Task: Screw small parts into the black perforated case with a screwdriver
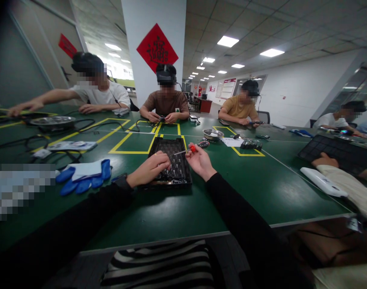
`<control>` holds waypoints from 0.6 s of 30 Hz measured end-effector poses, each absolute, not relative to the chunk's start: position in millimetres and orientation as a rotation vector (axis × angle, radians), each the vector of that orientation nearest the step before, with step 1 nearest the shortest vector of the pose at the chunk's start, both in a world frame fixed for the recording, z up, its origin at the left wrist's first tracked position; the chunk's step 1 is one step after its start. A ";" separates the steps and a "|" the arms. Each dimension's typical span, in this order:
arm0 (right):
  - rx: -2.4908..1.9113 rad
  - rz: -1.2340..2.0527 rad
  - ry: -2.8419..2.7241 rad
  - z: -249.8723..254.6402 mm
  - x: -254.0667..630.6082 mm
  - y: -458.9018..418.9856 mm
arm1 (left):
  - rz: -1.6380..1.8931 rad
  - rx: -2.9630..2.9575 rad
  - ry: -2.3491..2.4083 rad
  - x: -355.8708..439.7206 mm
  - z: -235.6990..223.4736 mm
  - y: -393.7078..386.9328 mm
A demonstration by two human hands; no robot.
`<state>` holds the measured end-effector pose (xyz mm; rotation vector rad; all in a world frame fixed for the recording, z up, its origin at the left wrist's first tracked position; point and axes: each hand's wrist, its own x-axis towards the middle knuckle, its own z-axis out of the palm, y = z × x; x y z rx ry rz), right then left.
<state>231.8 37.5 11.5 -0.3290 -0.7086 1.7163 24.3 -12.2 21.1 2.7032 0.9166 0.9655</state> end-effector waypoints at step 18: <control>-0.346 1.656 -1.071 12.1 213.6 18.0 | 1.001 2.716 0.862 21.5 13.7 -1.2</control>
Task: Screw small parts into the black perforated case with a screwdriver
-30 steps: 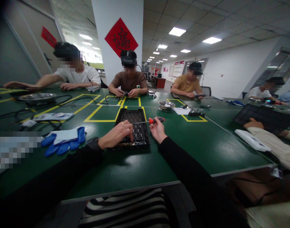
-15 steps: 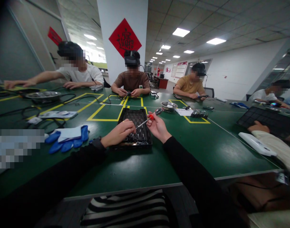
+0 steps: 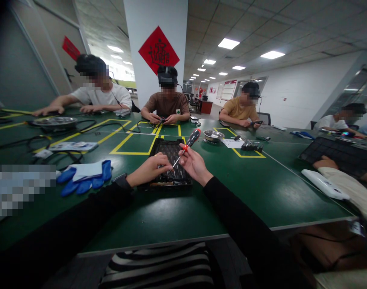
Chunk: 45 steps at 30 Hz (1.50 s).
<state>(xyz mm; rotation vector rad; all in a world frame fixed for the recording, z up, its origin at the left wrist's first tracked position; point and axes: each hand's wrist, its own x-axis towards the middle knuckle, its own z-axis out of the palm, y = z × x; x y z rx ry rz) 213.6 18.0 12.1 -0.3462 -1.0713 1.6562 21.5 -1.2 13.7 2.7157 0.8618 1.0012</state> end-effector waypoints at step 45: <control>-0.398 1.558 -1.171 10.8 208.8 11.2 | 0.836 2.660 0.872 22.8 16.7 -5.4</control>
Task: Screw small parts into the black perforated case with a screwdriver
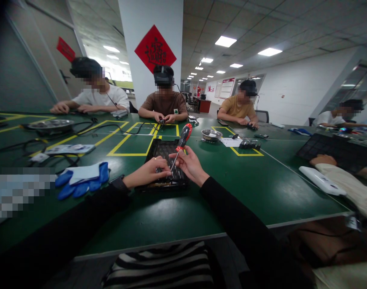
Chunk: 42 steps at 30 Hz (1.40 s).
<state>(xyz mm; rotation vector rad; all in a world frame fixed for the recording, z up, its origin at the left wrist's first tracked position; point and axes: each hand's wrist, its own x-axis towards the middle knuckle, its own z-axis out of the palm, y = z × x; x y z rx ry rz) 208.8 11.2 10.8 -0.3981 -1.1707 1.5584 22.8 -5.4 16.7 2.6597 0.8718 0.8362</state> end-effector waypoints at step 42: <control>-0.419 1.573 -1.180 13.0 209.5 10.7 | 0.822 2.660 0.848 23.0 14.7 -5.1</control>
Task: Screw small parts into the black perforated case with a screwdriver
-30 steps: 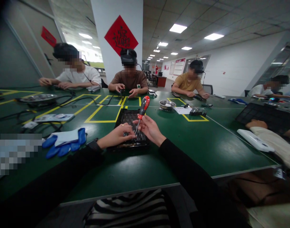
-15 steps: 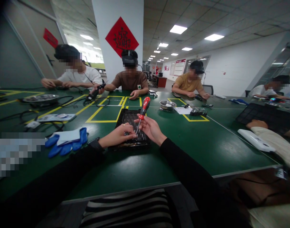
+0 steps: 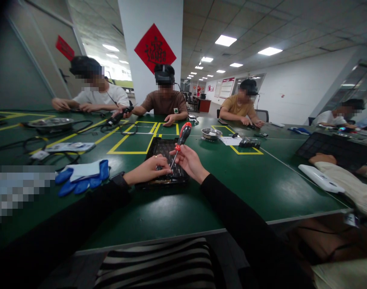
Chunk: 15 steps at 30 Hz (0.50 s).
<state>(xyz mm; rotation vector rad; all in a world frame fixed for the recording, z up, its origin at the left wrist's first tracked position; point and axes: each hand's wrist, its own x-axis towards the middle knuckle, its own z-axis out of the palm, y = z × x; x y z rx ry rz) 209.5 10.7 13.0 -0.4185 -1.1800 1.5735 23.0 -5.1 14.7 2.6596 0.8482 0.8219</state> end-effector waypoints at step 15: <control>-0.352 1.537 -1.195 8.9 208.7 12.1 | 0.864 2.654 0.805 24.0 16.4 -8.0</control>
